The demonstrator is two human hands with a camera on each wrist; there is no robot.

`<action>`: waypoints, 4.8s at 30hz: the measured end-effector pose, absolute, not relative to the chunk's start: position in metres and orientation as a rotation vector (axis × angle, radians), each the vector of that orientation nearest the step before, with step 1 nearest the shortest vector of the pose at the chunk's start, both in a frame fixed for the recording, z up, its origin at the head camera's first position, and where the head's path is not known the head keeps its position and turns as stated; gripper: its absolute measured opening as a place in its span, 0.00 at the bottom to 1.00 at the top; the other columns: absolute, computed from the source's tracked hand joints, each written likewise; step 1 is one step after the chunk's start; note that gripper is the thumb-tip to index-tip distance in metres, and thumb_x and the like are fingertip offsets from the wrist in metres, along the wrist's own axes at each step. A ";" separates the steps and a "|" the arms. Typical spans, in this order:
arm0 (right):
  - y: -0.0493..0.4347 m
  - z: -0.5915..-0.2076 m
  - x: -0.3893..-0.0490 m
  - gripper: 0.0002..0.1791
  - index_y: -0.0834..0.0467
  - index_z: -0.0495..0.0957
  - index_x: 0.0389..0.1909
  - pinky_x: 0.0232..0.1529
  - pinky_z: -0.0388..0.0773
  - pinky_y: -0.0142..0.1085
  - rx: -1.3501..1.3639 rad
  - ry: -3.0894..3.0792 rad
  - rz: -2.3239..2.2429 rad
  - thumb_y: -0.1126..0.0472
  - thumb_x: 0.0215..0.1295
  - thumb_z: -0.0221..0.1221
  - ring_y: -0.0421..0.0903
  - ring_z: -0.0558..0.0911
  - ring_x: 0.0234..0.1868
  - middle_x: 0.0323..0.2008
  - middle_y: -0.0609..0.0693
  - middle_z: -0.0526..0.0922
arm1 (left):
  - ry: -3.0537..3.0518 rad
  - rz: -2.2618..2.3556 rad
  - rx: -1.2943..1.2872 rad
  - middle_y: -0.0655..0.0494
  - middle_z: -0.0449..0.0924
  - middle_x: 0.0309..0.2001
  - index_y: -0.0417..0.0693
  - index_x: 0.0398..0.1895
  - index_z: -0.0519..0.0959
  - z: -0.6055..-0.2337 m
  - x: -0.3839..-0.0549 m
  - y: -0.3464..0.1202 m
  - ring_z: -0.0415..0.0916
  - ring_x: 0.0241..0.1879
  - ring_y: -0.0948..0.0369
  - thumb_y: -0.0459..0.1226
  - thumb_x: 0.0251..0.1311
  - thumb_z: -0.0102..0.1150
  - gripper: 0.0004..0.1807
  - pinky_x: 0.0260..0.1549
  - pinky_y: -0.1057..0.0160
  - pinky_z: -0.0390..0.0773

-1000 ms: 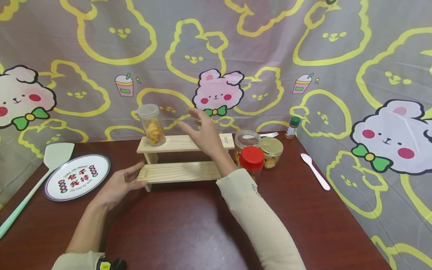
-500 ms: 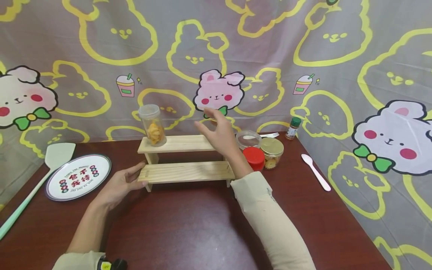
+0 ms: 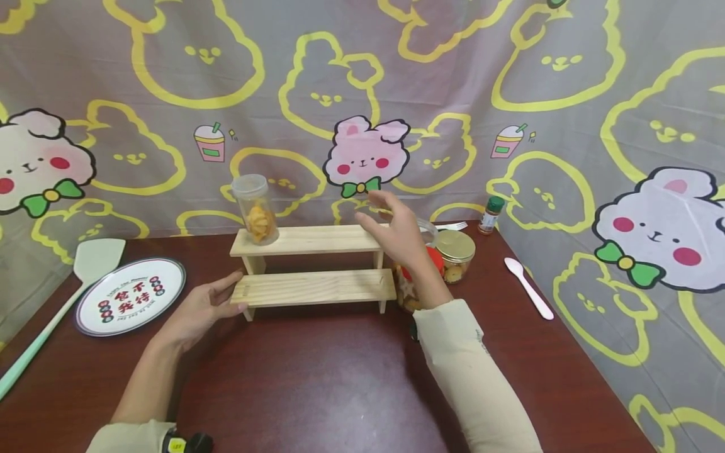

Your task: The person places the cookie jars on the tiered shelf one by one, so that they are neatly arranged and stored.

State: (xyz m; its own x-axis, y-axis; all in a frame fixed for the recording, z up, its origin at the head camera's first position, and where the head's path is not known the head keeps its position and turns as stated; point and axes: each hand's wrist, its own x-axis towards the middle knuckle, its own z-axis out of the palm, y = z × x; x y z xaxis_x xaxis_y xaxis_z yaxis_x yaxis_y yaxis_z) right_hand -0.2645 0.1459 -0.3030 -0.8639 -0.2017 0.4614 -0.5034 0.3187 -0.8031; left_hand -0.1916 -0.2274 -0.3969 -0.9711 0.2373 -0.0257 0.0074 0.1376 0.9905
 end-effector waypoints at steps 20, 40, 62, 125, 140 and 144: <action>0.211 -0.314 -0.254 0.27 0.66 0.73 0.66 0.67 0.72 0.49 0.530 -2.371 1.503 0.61 0.70 0.64 0.55 0.75 0.64 0.62 0.61 0.77 | 2.249 1.922 0.257 0.35 0.43 0.79 0.26 0.77 0.47 -0.397 -0.192 -0.227 0.46 0.76 0.46 0.23 0.64 0.61 0.44 0.64 0.69 0.65; 0.262 -0.316 -0.243 0.28 0.61 0.79 0.61 0.41 0.84 0.31 0.663 -2.722 1.301 0.59 0.61 0.72 0.55 0.80 0.52 0.55 0.58 0.82 | 2.264 1.921 0.243 0.34 0.44 0.79 0.25 0.77 0.48 -0.398 -0.193 -0.228 0.47 0.76 0.46 0.23 0.64 0.62 0.43 0.65 0.68 0.64; 0.271 -0.317 -0.240 0.35 0.60 0.73 0.66 0.51 0.83 0.36 0.842 -2.858 1.343 0.61 0.57 0.74 0.50 0.76 0.54 0.58 0.55 0.78 | 2.247 1.928 0.242 0.34 0.44 0.79 0.25 0.76 0.48 -0.396 -0.193 -0.228 0.45 0.77 0.47 0.23 0.64 0.61 0.43 0.68 0.66 0.61; 0.241 -0.278 -0.239 0.24 0.67 0.79 0.59 0.41 0.84 0.27 0.769 -2.221 1.519 0.73 0.60 0.65 0.45 0.84 0.40 0.48 0.50 0.82 | 2.251 1.943 0.249 0.34 0.43 0.79 0.25 0.77 0.47 -0.396 -0.191 -0.226 0.47 0.76 0.45 0.23 0.64 0.62 0.44 0.65 0.68 0.65; 0.211 -0.275 -0.252 0.26 0.67 0.79 0.59 0.48 0.83 0.28 0.791 -2.083 1.508 0.72 0.57 0.68 0.50 0.79 0.49 0.52 0.52 0.82 | 2.238 1.954 0.250 0.35 0.44 0.79 0.25 0.77 0.48 -0.396 -0.191 -0.227 0.48 0.76 0.46 0.23 0.63 0.62 0.44 0.65 0.68 0.65; 0.201 -0.274 -0.255 0.26 0.64 0.80 0.59 0.49 0.82 0.28 0.775 -2.069 1.473 0.70 0.57 0.69 0.49 0.79 0.51 0.53 0.54 0.82 | 2.241 1.954 0.245 0.35 0.44 0.79 0.26 0.77 0.48 -0.394 -0.190 -0.227 0.48 0.76 0.46 0.24 0.64 0.62 0.44 0.66 0.67 0.65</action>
State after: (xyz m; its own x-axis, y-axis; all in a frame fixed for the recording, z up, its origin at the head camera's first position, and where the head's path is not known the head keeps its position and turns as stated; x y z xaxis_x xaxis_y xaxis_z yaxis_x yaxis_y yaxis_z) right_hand -0.2554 0.2010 -0.2744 -0.7236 -0.1692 0.6691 -0.6877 0.2598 -0.6780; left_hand -0.1900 -0.2267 -0.3944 -0.9741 0.2257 -0.0114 0.0194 0.1339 0.9908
